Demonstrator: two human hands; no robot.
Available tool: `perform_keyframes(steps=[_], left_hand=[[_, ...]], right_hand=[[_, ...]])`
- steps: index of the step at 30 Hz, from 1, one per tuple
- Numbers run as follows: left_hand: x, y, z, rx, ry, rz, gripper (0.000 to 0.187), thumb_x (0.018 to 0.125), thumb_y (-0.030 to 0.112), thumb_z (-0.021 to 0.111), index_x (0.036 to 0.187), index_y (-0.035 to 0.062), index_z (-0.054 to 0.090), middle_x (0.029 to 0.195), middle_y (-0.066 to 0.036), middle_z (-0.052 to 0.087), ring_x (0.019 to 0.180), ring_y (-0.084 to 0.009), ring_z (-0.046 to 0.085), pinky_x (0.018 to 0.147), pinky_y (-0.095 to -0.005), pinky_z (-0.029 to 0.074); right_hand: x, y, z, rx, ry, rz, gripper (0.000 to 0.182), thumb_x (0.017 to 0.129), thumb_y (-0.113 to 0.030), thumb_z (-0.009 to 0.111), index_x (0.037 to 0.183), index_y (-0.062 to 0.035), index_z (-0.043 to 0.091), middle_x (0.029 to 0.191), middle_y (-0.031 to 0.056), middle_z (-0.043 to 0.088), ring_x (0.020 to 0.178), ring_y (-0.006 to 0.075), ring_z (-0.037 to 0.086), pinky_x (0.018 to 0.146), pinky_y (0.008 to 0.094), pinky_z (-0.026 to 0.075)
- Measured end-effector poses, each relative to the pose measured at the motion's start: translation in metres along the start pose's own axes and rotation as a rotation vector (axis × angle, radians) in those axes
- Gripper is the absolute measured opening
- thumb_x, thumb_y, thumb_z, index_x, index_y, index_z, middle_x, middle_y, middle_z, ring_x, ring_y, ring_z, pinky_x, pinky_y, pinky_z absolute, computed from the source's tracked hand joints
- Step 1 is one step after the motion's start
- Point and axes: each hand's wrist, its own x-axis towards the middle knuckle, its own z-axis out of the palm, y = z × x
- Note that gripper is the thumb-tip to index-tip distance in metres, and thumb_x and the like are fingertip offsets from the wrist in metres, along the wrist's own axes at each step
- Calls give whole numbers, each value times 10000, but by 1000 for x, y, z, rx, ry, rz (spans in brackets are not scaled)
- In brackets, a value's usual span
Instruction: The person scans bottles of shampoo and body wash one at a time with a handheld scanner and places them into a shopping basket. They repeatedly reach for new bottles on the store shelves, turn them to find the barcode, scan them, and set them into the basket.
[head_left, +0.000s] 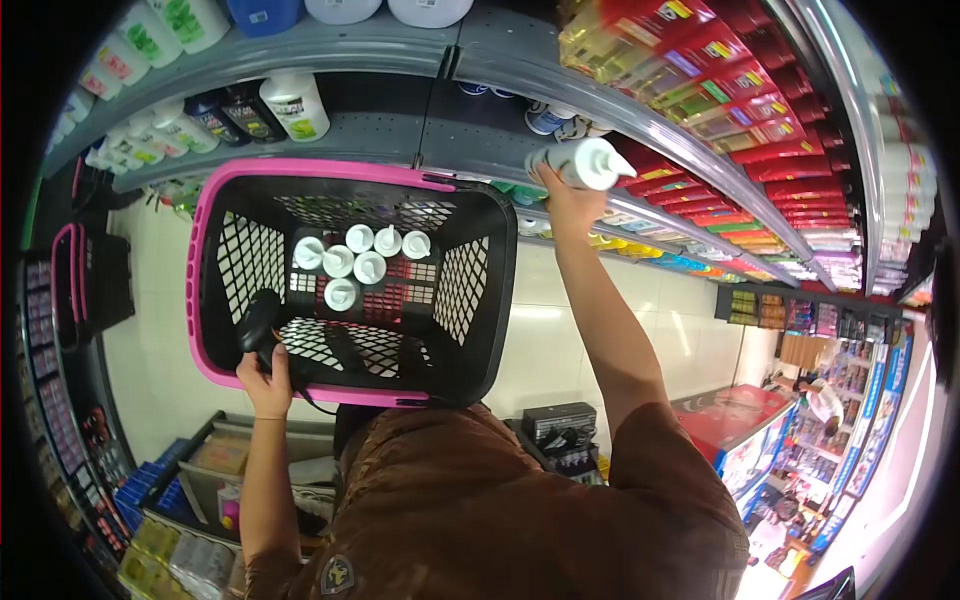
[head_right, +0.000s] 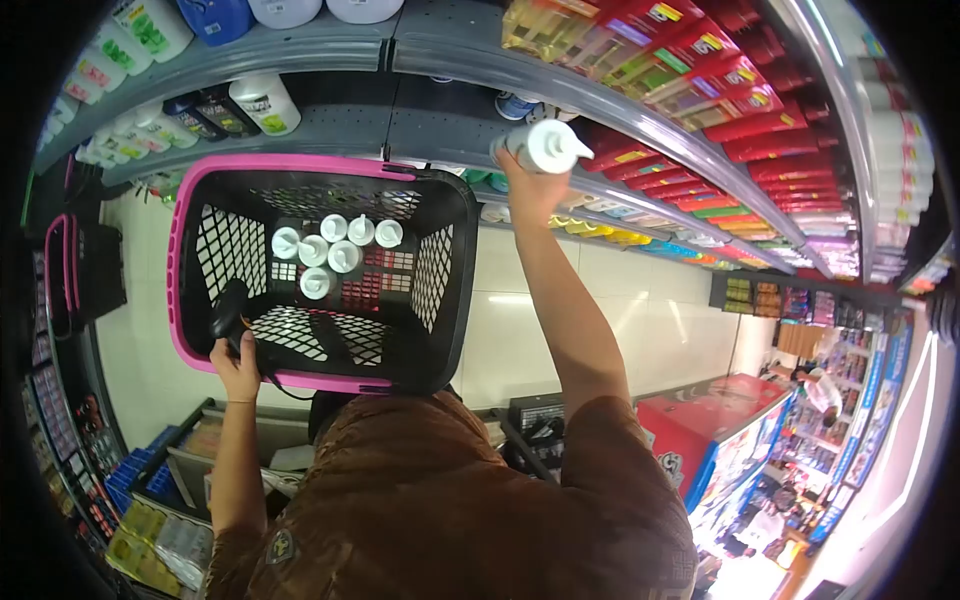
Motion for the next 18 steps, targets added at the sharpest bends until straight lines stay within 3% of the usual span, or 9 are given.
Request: perform_keyframes(steps=[1, 3, 5, 11, 13, 14, 15, 17, 18], left_hand=[[1, 7, 1, -26, 10, -6, 239, 955, 199, 699, 998, -35, 677, 805, -94, 669, 716, -154, 599, 678, -317, 476], [1, 7, -1, 13, -8, -16, 214, 942, 174, 695, 997, -32, 674, 820, -115, 683, 734, -179, 627, 693, -328, 486], [2, 10, -3, 95, -33, 4, 191, 929, 146, 688, 1005, -29, 673, 865, -144, 712, 779, -204, 662, 742, -329, 504], [5, 27, -1, 37, -38, 5, 220, 942, 152, 664, 1057, -36, 667, 866, -117, 708, 763, -158, 630, 721, -297, 491], [4, 29, 2, 6, 0, 16, 203, 945, 164, 674, 960, -37, 644, 807, -58, 642, 740, -115, 547, 677, -290, 452], [4, 27, 1, 11, -7, 9, 206, 944, 168, 674, 958, -35, 644, 801, -55, 637, 736, -115, 545, 674, -289, 450], [5, 26, 0, 15, -12, 4, 208, 943, 173, 674, 957, -33, 645, 795, -52, 632, 732, -115, 543, 670, -288, 448], [5, 24, 2, -3, 6, -12, 224, 940, 191, 680, 958, -29, 645, 783, -52, 628, 724, -114, 539, 662, -285, 442], [4, 18, 1, 24, 8, 6, 227, 935, 191, 679, 997, -26, 659, 795, -77, 659, 717, -129, 572, 667, -288, 460]], right_hand=[[7, 5, 18, 41, -22, -29, 757, 629, -157, 955, 1246, 9, 550, 1176, 122, 649, 1117, 235, 621, 1013, 368, 472], [26, 22, 48, 68, -60, -79, 751, 624, -144, 950, 1241, 5, 549, 1170, 119, 649, 1123, 232, 617, 1018, 368, 472], [38, 27, 75, -127, -187, -19, 740, 620, -126, 944, 1234, 2, 551, 1179, 122, 650, 1119, 228, 619, 1019, 373, 477], [68, 42, 126, 146, -140, -138, 682, 617, -164, 939, 1186, 8, 605, 1049, 114, 714, 935, 228, 685, 916, 370, 530], [72, 30, 125, -107, -209, -23, 913, 632, -234, 946, 1386, -10, 483, 1221, 145, 669, 1100, 238, 655, 1015, 355, 487], [69, 25, 124, -209, -199, 4, 929, 639, -391, 932, 1390, -32, 518, 1244, 163, 679, 1136, 275, 664, 1023, 372, 485], [66, 26, 123, -212, -206, 0, 929, 639, -391, 932, 1390, -32, 518, 1244, 163, 679, 1136, 275, 664, 1023, 372, 485], [62, 35, 122, -692, -275, 234, 888, 662, -567, 868, 1327, -41, 607, 1240, 180, 696, 1168, 325, 662, 1032, 407, 482], [63, 44, 124, -694, -283, 229, 888, 662, -567, 868, 1327, -41, 607, 1240, 180, 696, 1168, 325, 662, 1032, 407, 482]])
